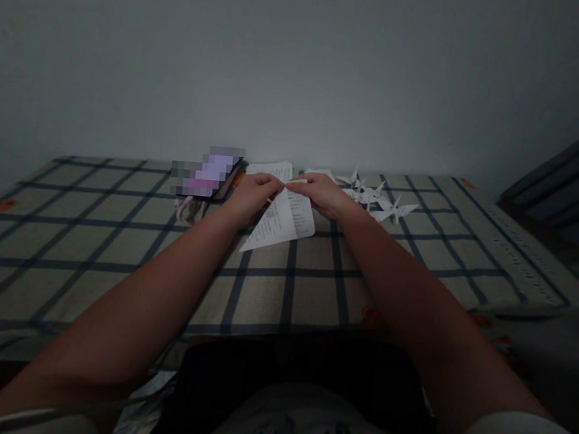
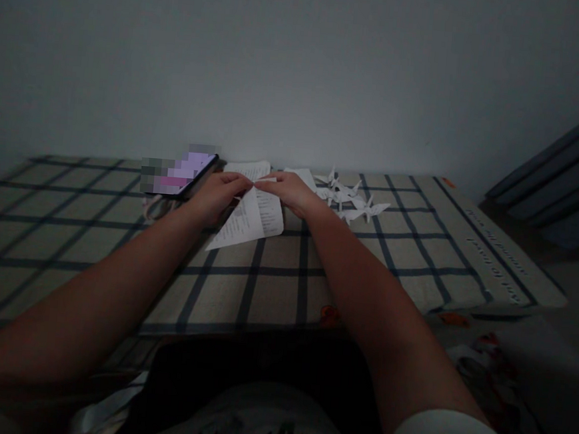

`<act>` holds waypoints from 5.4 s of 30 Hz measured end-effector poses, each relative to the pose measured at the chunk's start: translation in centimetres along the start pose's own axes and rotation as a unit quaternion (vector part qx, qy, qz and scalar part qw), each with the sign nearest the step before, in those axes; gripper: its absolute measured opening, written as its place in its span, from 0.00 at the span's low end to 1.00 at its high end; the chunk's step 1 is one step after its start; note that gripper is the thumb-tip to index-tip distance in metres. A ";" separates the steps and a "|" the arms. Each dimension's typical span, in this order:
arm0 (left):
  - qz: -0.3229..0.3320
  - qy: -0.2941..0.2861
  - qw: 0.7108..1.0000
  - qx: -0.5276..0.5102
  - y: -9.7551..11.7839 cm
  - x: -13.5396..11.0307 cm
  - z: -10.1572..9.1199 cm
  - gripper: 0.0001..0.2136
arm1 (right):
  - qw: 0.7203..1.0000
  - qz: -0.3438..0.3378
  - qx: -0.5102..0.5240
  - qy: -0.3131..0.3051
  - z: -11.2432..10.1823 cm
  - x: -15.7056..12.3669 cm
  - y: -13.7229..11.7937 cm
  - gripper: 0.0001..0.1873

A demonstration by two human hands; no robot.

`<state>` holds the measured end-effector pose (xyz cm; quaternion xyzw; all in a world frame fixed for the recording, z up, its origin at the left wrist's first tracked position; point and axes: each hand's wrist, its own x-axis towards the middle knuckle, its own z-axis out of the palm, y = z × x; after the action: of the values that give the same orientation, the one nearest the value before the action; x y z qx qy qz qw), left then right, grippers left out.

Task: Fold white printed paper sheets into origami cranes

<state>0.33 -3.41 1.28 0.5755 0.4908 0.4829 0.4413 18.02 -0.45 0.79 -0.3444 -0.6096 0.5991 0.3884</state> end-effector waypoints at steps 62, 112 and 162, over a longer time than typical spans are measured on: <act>-0.025 0.000 0.995 -0.097 -0.3 0.4 0.0 0.11 | 0.970 -0.141 -0.176 0.086 0.2 0.1 0.0 0.16; -0.092 -0.042 0.986 -0.134 0.0 0.3 -0.3 0.11 | 0.993 -0.067 -0.089 0.046 -0.2 -0.2 -0.2 0.13; -0.069 -0.024 0.989 -0.132 -0.1 0.1 -0.1 0.16 | 0.997 -0.065 -0.036 0.005 -0.3 0.1 0.1 0.11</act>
<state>0.23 -3.31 1.25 0.4885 0.4509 0.4975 0.5573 18.25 -0.18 0.72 -0.3208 -0.6496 0.5485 0.4173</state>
